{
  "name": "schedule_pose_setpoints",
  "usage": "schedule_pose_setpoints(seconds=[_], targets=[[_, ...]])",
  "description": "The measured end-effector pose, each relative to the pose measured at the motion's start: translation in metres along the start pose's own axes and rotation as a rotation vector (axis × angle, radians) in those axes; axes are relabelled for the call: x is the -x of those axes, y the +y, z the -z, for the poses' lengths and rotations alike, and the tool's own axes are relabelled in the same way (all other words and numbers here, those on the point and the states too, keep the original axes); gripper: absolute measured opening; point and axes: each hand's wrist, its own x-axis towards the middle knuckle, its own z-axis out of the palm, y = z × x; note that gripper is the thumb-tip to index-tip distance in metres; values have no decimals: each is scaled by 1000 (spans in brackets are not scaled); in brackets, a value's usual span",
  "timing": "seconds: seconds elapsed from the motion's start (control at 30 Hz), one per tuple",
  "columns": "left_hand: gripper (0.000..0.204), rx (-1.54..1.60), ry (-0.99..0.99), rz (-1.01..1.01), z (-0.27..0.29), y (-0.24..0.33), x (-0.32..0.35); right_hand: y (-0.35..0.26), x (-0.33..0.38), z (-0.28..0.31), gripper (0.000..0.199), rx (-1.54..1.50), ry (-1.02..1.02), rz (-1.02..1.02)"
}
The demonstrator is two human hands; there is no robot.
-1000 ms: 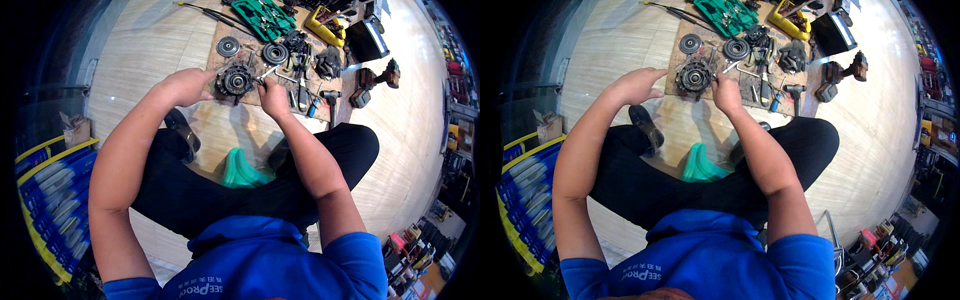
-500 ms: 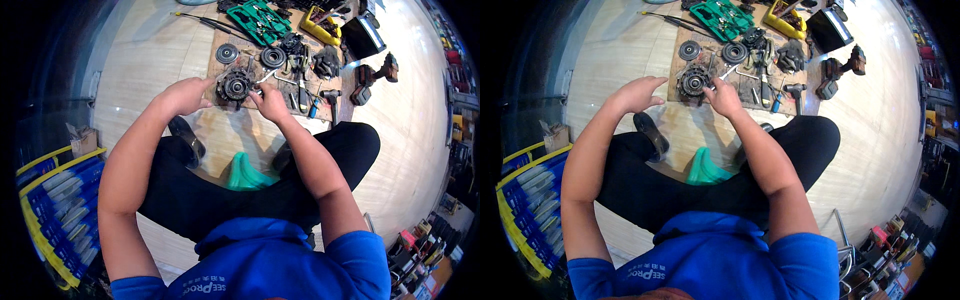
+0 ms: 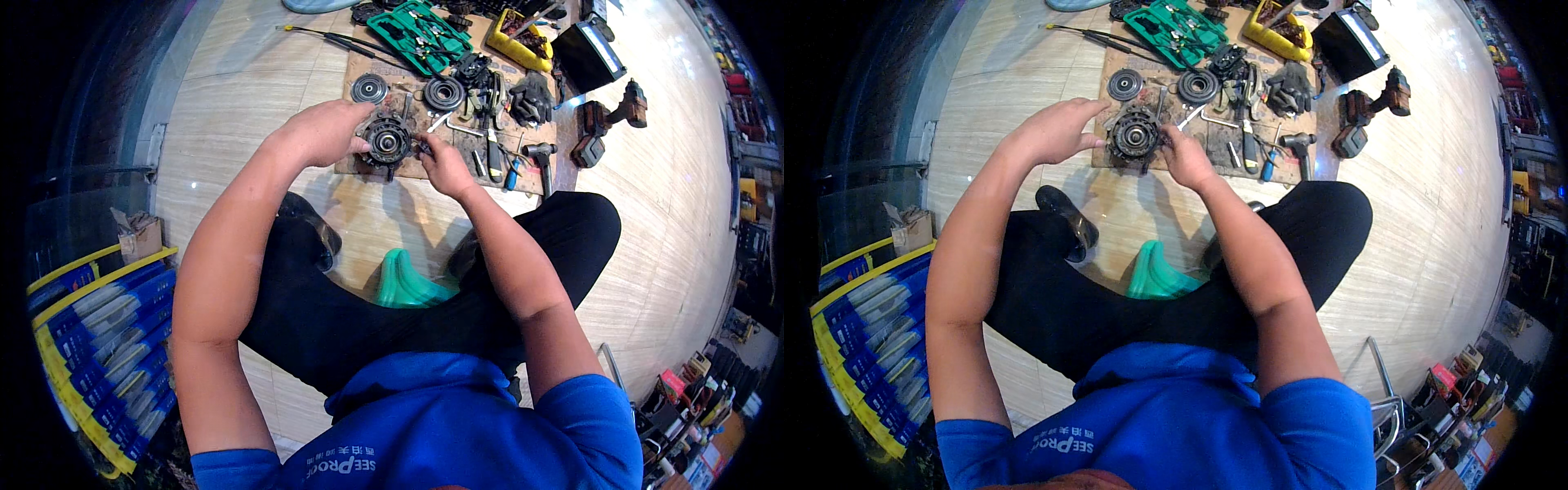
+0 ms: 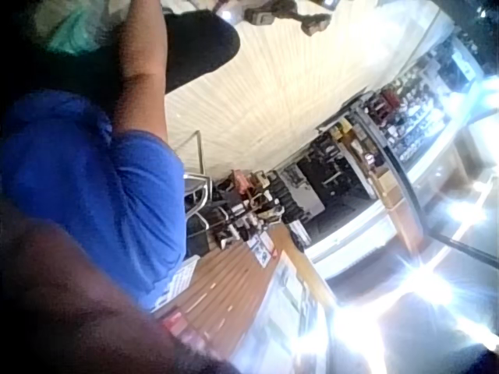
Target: The person disassembles a car alternator using a wrench and a screwdriver. They remove fasteners and handle internal components like a housing and a bearing.
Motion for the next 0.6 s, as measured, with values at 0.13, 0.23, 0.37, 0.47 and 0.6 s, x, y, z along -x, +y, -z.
schedule_pose_setpoints(seconds=[0.13, 0.23, 0.37, 0.47, 0.6], targets=[[62, 4, 3, 25, 4, -7, -5, -3, -3, -1, 42, -906, -73, -283], [62, 8, 37, -1, 2, -12, -9, 7, 1, -6, 41, -1336, -91, -294], [61, -5, 93, -70, 3, -14, -15, 19, 1, -23, 38, -1607, -56, -168], [57, -13, 194, -125, -3, -23, -15, 14, -1, -28, 39, -1501, 76, -261], [60, -4, 59, -44, 8, -15, -14, 10, -9, -25, 38, -992, 221, -297]])
